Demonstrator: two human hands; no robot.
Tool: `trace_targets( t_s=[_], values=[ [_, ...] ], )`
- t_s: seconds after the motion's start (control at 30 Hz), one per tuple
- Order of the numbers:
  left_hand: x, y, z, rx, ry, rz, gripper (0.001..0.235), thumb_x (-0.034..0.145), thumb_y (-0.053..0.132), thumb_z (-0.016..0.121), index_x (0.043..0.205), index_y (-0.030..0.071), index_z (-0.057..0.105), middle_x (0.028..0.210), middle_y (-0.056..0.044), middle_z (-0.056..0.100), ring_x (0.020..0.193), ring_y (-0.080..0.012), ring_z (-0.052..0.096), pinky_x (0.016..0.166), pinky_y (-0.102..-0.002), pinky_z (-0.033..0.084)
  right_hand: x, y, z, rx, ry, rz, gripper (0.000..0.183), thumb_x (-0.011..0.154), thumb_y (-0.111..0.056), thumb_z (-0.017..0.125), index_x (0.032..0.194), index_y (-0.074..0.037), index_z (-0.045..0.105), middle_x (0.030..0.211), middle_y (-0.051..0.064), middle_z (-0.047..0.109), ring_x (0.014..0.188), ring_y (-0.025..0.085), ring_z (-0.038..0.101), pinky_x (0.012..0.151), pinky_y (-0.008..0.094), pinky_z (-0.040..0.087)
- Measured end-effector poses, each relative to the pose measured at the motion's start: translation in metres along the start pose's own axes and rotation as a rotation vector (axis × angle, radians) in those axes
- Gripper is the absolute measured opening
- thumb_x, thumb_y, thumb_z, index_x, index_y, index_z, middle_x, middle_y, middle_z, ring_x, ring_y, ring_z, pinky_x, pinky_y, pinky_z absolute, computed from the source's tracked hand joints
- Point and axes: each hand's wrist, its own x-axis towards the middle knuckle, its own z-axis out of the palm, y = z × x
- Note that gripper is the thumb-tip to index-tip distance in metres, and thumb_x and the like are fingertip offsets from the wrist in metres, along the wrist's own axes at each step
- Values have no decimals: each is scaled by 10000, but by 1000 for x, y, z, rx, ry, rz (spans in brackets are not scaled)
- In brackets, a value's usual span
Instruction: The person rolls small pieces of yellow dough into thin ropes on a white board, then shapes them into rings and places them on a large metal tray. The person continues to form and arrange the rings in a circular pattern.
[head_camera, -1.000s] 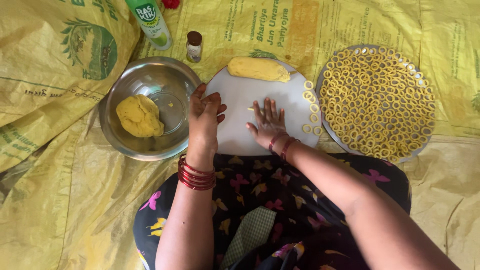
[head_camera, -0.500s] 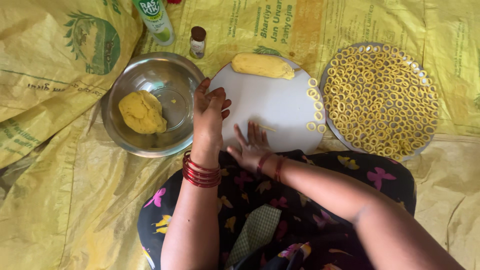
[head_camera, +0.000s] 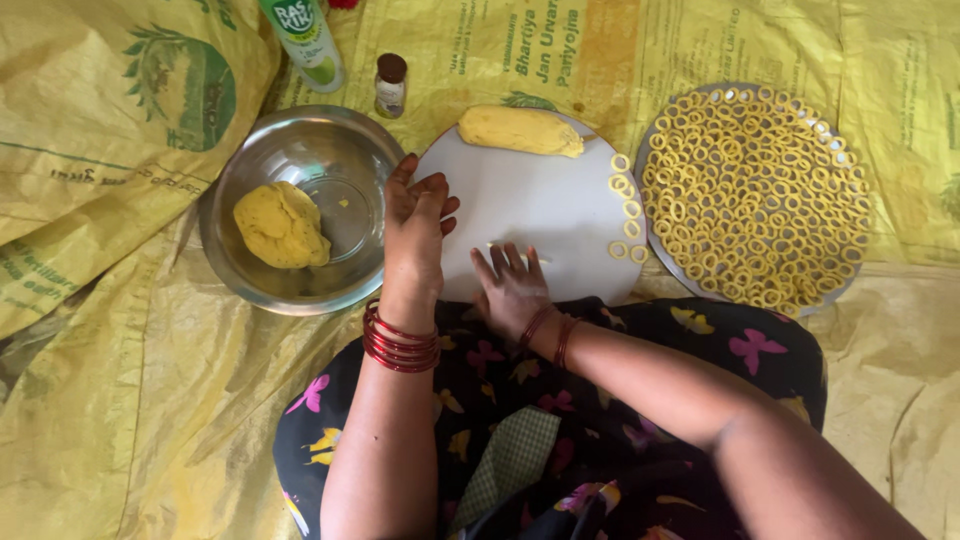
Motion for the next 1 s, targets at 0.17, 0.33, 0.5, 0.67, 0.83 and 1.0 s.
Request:
trace_targets(
  t_s=[0.17,0.33,0.5,0.67,0.83,1.0],
  values=[
    [-1,-1,4,64,16,31,623,941,165,594,1507,51,361,1089,-31,627,896,-113,600,743,-281,490,19,32,5,79,418,-27,301,881,-232,757,1121,-57,709,1162,133,688,1098,317,622,1008,510,455],
    [0,-9,-1,141,22,13,587,923,202,601,1460,43,424,1080,-20,634,888,-108,614,741,-272,500,33,47,9,240,480,-21,103,826,-152,766,923,-139,737,942,17,738,988,272,650,887,436,495],
    [11,-35,-6,226,-96,-74,499,932,231,624,1377,9,576,1035,-75,649,867,-147,594,738,-304,484,29,47,-3,449,417,-46,204,823,-121,780,1019,-104,728,866,39,761,873,257,687,829,403,537],
    [7,-52,-7,456,-182,65,399,968,287,619,1225,-12,682,1036,-81,730,954,-168,656,838,-280,502,14,54,-49,1217,92,129,291,878,-107,742,1164,-117,691,944,51,767,878,163,734,829,322,609],
    [-1,-39,1,392,-484,-418,540,1022,449,460,1097,14,772,915,-67,771,852,-191,657,783,-326,509,-19,86,-97,1792,-38,87,176,930,-59,721,1101,-63,679,1039,67,719,975,177,712,872,389,620],
    [-23,-24,7,184,-596,-524,371,971,338,555,1071,34,743,926,-63,768,860,-165,719,822,-322,552,-27,90,-109,1964,71,123,163,935,-67,695,1088,-65,639,1055,90,720,1017,205,726,879,430,627]
  ],
)
